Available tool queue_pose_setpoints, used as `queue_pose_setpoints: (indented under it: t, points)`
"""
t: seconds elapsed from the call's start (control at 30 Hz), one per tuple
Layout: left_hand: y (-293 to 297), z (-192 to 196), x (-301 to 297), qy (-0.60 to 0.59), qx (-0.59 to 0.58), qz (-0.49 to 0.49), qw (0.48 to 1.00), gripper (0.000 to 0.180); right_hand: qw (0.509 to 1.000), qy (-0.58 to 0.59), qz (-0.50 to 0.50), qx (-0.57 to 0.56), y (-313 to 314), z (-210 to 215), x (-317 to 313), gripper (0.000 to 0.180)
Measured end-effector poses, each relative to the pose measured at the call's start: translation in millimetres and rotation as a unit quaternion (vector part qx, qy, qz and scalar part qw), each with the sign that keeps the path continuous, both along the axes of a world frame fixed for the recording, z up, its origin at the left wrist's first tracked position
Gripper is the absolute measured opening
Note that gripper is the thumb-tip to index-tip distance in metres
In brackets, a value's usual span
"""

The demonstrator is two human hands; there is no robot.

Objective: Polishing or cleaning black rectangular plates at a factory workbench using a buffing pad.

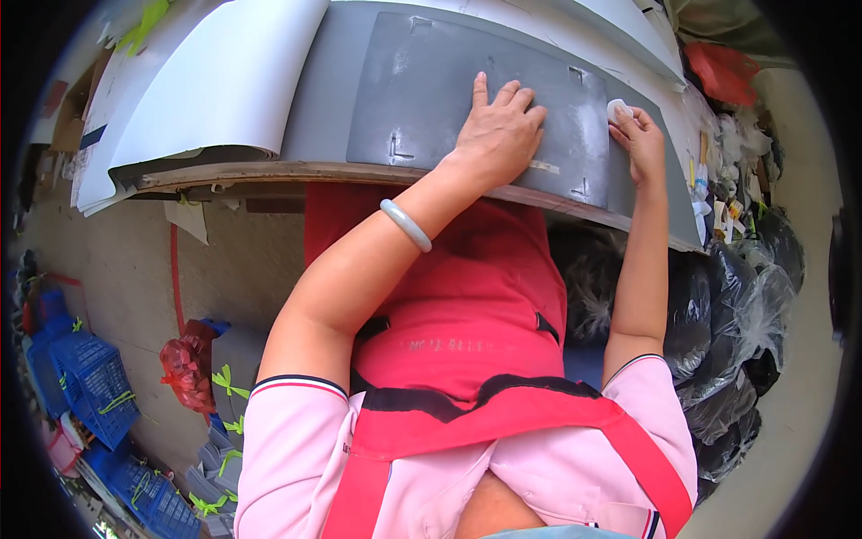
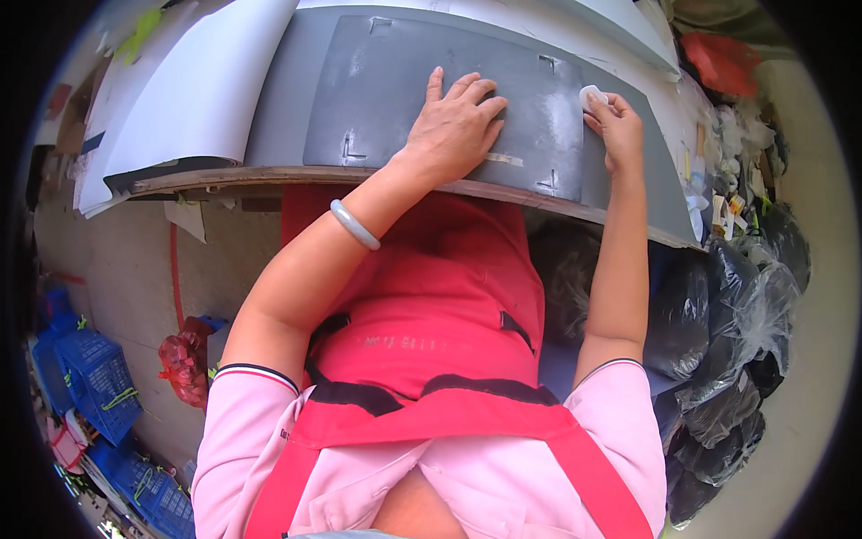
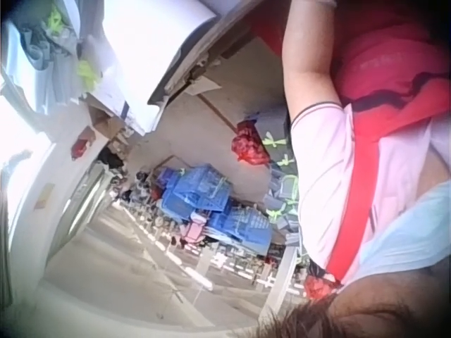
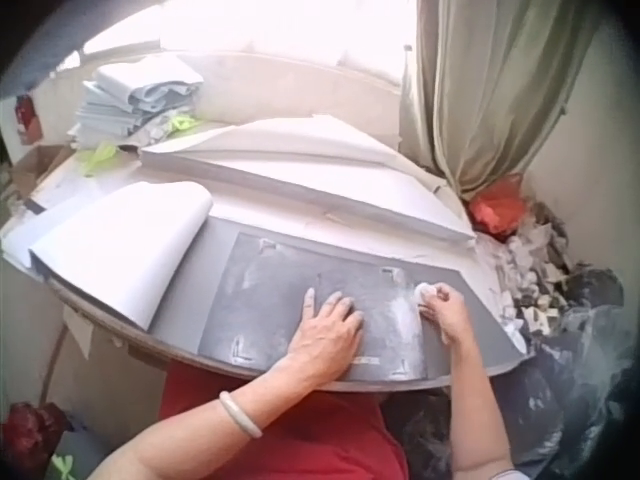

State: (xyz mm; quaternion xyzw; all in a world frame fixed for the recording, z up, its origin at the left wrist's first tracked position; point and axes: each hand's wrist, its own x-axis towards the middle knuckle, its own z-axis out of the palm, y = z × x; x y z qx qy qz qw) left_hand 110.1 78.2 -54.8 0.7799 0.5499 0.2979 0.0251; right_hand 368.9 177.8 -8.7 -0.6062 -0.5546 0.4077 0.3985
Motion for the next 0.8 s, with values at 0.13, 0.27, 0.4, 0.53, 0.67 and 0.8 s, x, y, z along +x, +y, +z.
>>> queue_pose_setpoints:
  t: [0.13,0.27,0.4,0.53,0.67,0.8]
  points:
    - [-2,12,-3,-0.059,0.047,-0.018,0.997,0.029,0.972,0.158,0.123,-0.124,-9,11,-4,0.02]
    - [-48,39,14,-0.199,0.082,-0.145,0.966,0.028,0.981,0.124,0.138,-0.05,-25,15,-24,0.018]
    - [-104,47,19,-0.154,0.038,-0.283,0.946,0.025,0.965,0.196,0.128,0.114,-39,39,-20,0.017]
    - [-92,35,-22,-0.064,0.006,-0.108,0.992,0.031,0.943,0.259,0.16,0.135,-28,50,-8,0.019]
    - [-66,40,-57,-0.073,-0.067,-0.114,0.989,0.021,0.926,0.354,0.126,0.04,-12,26,-7,0.022]
    - [-55,53,-66,-0.127,-0.215,-0.109,0.962,0.018,0.913,0.404,0.051,-0.007,-14,-9,-8,0.021]
